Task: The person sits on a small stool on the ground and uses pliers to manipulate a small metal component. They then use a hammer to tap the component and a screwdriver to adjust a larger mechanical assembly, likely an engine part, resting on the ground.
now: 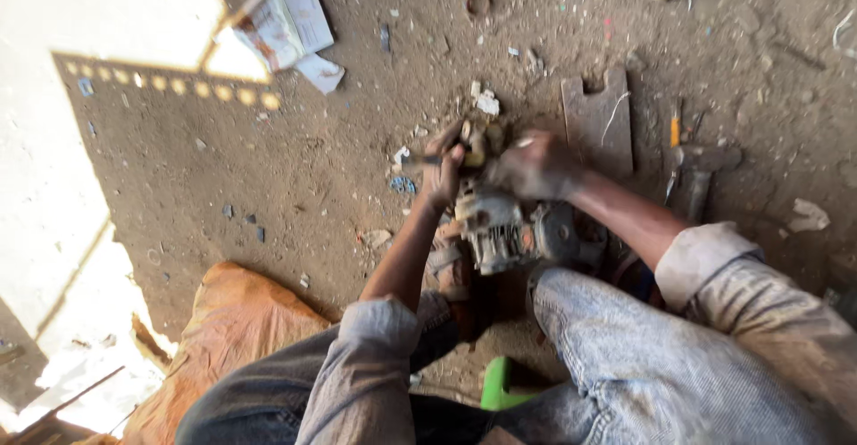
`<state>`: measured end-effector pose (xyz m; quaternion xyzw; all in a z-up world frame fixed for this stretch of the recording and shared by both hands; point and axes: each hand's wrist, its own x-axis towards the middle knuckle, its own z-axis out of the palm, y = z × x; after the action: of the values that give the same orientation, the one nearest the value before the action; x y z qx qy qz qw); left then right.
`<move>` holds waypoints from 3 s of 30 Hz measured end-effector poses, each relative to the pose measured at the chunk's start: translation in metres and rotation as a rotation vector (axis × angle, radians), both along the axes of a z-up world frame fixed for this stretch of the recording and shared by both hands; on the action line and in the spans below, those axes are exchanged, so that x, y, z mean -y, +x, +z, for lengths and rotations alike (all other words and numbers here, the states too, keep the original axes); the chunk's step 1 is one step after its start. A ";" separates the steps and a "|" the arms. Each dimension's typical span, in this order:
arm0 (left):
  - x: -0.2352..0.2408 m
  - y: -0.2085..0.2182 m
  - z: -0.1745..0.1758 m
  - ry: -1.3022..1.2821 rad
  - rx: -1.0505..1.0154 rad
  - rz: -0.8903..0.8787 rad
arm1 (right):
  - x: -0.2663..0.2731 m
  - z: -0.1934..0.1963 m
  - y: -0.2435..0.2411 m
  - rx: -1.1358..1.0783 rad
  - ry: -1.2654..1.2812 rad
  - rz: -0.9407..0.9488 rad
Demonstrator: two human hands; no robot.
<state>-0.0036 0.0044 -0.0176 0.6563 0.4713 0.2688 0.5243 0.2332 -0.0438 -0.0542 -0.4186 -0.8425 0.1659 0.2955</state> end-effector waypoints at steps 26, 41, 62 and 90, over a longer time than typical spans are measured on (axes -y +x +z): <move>0.003 0.002 0.010 0.013 -0.081 -0.028 | 0.053 0.141 -0.023 -0.267 -0.590 -0.459; 0.002 0.008 0.022 0.063 -0.129 -0.042 | 0.048 0.146 -0.047 -0.082 -0.722 -0.415; 0.006 0.005 0.015 0.093 -0.177 -0.008 | 0.078 0.085 0.051 -0.481 -0.437 -0.552; 0.002 0.005 0.012 0.056 -0.141 -0.034 | 0.066 0.115 -0.047 -0.325 -0.509 -0.584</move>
<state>0.0012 0.0028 -0.0055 0.6958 0.4883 0.2262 0.4757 0.1863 -0.1099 0.0606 -0.6678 -0.5630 0.3422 0.3465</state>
